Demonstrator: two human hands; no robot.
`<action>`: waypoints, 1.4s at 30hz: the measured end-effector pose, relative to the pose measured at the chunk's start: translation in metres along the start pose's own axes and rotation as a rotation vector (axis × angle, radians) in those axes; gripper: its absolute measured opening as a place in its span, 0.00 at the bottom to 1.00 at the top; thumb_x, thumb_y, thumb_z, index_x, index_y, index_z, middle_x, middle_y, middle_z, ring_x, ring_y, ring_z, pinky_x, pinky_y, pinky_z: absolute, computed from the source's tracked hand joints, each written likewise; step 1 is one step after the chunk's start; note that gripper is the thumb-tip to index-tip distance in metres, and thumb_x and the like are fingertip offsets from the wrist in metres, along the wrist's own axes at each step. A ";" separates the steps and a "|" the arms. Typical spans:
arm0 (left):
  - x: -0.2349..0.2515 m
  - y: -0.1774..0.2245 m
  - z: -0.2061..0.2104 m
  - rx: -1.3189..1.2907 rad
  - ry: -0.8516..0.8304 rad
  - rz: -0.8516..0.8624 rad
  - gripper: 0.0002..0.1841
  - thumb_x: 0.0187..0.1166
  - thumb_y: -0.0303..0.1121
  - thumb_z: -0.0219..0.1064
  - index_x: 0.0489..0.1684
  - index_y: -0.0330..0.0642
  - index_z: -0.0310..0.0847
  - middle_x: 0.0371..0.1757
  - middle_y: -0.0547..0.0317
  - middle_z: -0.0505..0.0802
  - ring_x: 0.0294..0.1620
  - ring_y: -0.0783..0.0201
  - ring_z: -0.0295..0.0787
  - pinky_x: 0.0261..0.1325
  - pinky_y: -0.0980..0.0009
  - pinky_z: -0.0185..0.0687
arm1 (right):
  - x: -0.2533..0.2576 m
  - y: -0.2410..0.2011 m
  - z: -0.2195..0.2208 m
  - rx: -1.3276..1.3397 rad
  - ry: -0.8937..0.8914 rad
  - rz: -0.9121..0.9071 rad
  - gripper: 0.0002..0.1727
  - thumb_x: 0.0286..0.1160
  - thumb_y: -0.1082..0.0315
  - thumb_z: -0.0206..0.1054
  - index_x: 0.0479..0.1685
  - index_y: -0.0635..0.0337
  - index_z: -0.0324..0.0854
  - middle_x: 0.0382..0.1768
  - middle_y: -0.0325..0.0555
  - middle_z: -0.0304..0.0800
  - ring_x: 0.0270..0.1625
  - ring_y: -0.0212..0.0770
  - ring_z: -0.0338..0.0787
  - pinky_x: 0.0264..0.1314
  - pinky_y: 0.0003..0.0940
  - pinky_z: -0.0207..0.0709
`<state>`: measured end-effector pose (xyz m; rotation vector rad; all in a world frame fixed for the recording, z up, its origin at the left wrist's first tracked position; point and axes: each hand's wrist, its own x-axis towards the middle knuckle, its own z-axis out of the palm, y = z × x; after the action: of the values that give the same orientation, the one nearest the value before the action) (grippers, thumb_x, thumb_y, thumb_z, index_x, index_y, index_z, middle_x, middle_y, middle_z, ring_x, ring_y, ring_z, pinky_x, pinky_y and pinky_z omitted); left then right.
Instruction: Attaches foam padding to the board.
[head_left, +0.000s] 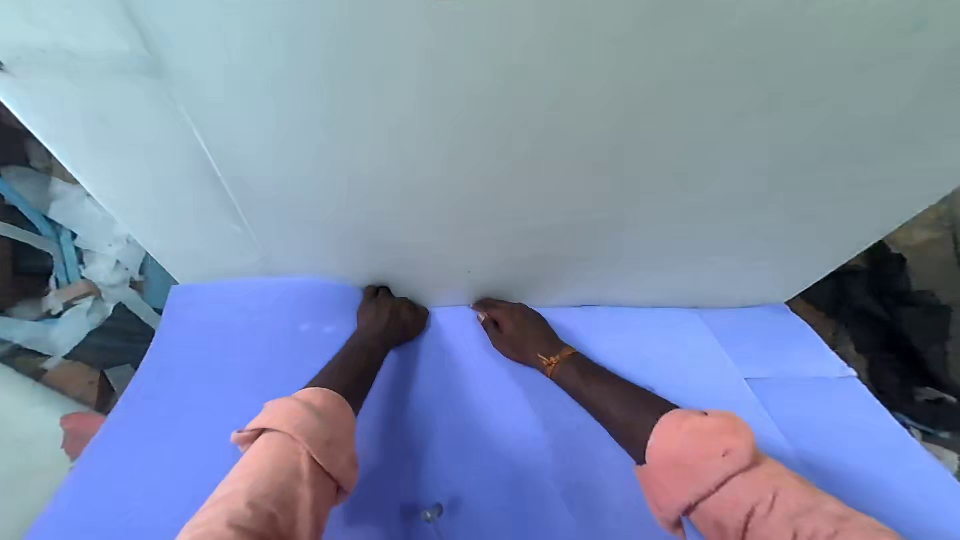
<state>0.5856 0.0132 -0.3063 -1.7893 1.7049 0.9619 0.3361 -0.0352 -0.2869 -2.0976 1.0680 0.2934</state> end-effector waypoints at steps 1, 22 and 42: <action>0.001 -0.001 0.004 -0.005 0.018 0.000 0.34 0.88 0.58 0.37 0.46 0.50 0.93 0.54 0.50 0.96 0.70 0.43 0.84 0.81 0.39 0.61 | 0.005 -0.009 -0.006 -0.019 -0.050 0.042 0.21 0.92 0.57 0.51 0.58 0.54 0.90 0.56 0.50 0.94 0.60 0.53 0.92 0.62 0.59 0.82; -0.067 -0.105 0.010 -0.305 0.684 0.294 0.19 0.87 0.44 0.60 0.72 0.53 0.84 0.69 0.57 0.90 0.76 0.55 0.81 0.84 0.51 0.71 | 0.024 -0.036 0.025 -0.356 -0.094 0.195 0.26 0.91 0.50 0.51 0.36 0.57 0.90 0.39 0.57 0.93 0.48 0.61 0.93 0.45 0.66 0.83; -0.055 -0.148 0.046 -0.138 0.265 0.089 0.23 0.85 0.46 0.48 0.64 0.56 0.90 0.60 0.55 0.95 0.68 0.48 0.87 0.75 0.46 0.75 | 0.120 -0.172 0.099 -0.145 -0.143 -0.140 0.25 0.89 0.53 0.47 0.64 0.54 0.87 0.60 0.53 0.92 0.66 0.57 0.89 0.64 0.61 0.80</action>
<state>0.7256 0.0992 -0.3115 -2.0209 1.9335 0.9330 0.5563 0.0267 -0.3264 -2.2301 0.8327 0.4561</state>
